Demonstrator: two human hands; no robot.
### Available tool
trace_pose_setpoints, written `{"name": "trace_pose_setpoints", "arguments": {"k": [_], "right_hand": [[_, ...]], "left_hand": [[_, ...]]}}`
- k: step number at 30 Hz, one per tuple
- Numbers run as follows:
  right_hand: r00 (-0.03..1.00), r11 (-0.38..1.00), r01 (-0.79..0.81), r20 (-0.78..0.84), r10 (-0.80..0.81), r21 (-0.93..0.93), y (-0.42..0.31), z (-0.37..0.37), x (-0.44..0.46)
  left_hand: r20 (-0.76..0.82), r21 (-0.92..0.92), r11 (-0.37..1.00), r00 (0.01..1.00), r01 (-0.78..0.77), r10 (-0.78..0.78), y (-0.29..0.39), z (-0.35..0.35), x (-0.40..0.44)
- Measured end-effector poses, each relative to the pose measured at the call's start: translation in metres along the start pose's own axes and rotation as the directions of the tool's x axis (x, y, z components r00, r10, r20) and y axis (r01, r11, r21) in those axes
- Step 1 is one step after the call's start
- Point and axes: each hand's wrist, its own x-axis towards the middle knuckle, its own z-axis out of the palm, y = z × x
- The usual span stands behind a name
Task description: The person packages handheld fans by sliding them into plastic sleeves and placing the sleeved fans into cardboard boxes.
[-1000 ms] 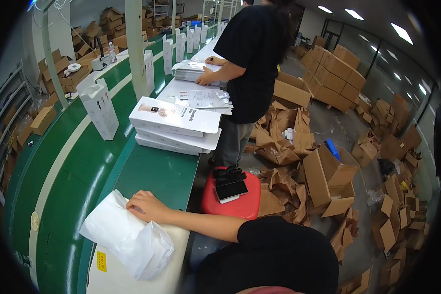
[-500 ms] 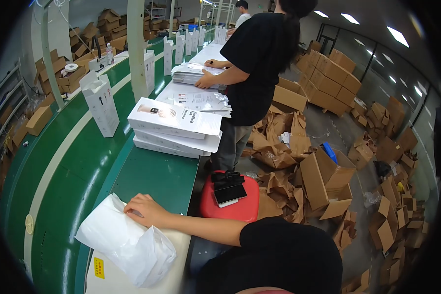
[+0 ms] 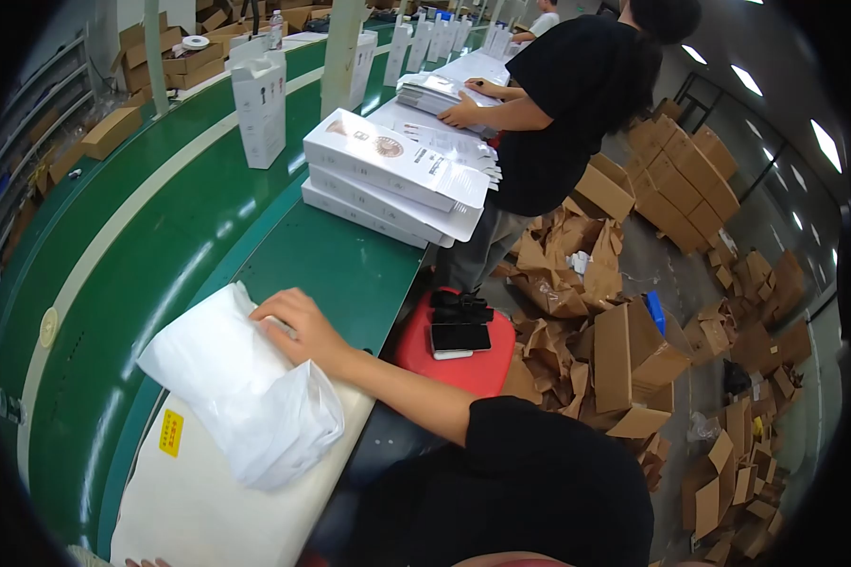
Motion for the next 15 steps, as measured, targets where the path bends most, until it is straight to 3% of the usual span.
{"name": "trace_pose_setpoints", "arguments": {"k": [2,3,5,6,7,9,10,11,12,13,15], "right_hand": [[0.991,0.992,0.107,-0.086,-0.101,0.068,-0.027,-0.012,-0.009],[0.986,0.969,0.165,-0.049,-0.159,0.183,-0.055,-0.016,-0.016],[0.953,0.886,0.273,0.020,-0.302,0.374,-0.122,-0.018,-0.035],[0.920,0.832,0.330,0.044,-0.389,0.446,-0.141,-0.019,-0.042],[0.918,0.828,0.337,0.039,-0.395,0.448,-0.144,-0.018,-0.053],[0.970,0.827,0.152,0.080,-0.231,0.542,-0.141,-0.019,-0.075],[0.983,0.811,0.060,0.107,-0.149,0.582,-0.138,-0.021,-0.082],[0.984,0.813,0.065,0.097,-0.148,0.579,-0.134,-0.027,-0.084],[0.999,0.694,-0.022,0.040,-0.010,0.720,-0.130,-0.034,-0.084],[0.991,0.537,-0.082,0.009,0.137,0.840,-0.125,-0.041,-0.085],[0.991,0.554,-0.079,0.005,0.133,0.829,-0.111,-0.054,-0.091]], "left_hand": [[-0.002,-0.072,0.991,0.993,-0.114,0.115,-0.015,0.074,-0.016],[-0.013,-0.112,0.978,0.985,-0.173,0.173,-0.020,0.094,-0.027],[0.177,0.105,0.971,0.965,-0.214,0.193,-0.064,0.074,-0.041],[0.440,-0.129,0.991,0.893,-0.046,0.098,-0.076,0.077,-0.064],[0.443,-0.131,0.990,0.890,-0.052,0.105,-0.074,0.093,-0.074],[0.631,0.156,0.933,0.759,-0.324,0.158,-0.072,0.121,-0.089],[0.717,0.262,0.844,0.680,-0.467,0.153,-0.072,0.132,-0.095],[0.790,0.344,0.719,0.599,-0.604,0.126,-0.071,0.140,-0.101],[0.849,0.395,0.562,0.522,-0.727,0.078,-0.070,0.144,-0.105],[0.853,0.391,0.563,0.517,-0.728,0.077,-0.070,0.145,-0.105],[0.783,0.600,0.275,0.622,-0.751,-0.008,-0.072,0.142,-0.095]]}}
